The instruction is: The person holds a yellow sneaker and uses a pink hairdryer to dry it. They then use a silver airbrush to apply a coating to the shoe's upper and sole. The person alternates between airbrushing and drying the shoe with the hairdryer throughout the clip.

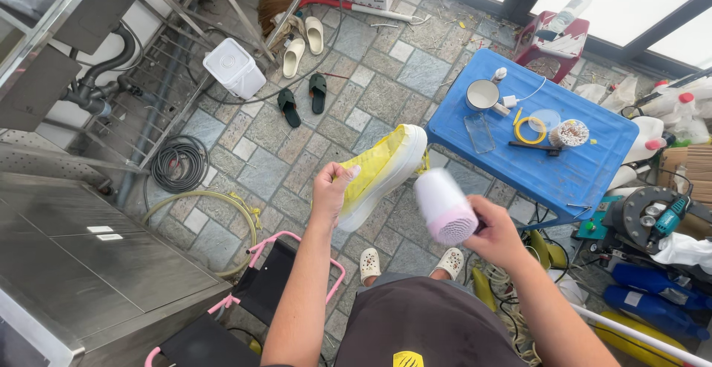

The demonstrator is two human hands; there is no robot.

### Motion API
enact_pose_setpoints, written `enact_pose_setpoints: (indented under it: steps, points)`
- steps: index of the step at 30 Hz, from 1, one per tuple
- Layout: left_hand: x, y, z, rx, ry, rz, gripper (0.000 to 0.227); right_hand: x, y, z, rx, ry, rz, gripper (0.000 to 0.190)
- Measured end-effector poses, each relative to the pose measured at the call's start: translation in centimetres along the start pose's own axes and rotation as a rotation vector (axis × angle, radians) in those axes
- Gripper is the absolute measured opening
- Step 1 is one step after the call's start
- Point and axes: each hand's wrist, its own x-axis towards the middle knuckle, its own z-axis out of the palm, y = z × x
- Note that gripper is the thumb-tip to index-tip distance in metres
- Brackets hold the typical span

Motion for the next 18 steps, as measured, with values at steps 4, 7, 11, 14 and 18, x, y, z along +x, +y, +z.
enact_pose_setpoints:
  steps: [4,7,11,14,18]
  points:
    - [-0.4,0.4,0.2,-0.003,-0.002,0.01,0.046,0.2,-1.4,0.0,-0.041,-0.024,0.056,0.034]
    - [-0.6,0.5,0.3,-0.012,-0.012,0.037,0.048,0.6,-2.1,1.2,-0.096,0.2,-0.026,0.031]
    - [-1.1,0.9,-0.1,0.058,-0.018,0.042,0.05,1.0,-2.8,0.8,-0.039,-0.059,0.048,0.035]
    - [-1.3,1.1,-0.4,0.043,-0.036,0.084,0.051,1.0,-3.2,0.0,0.078,-0.342,0.029,0.028]
    - [-1.7,0.7,-1.2,0.027,0.011,0.014,0.049,0.9,-3.9,1.9,-0.093,0.107,0.059,0.036]
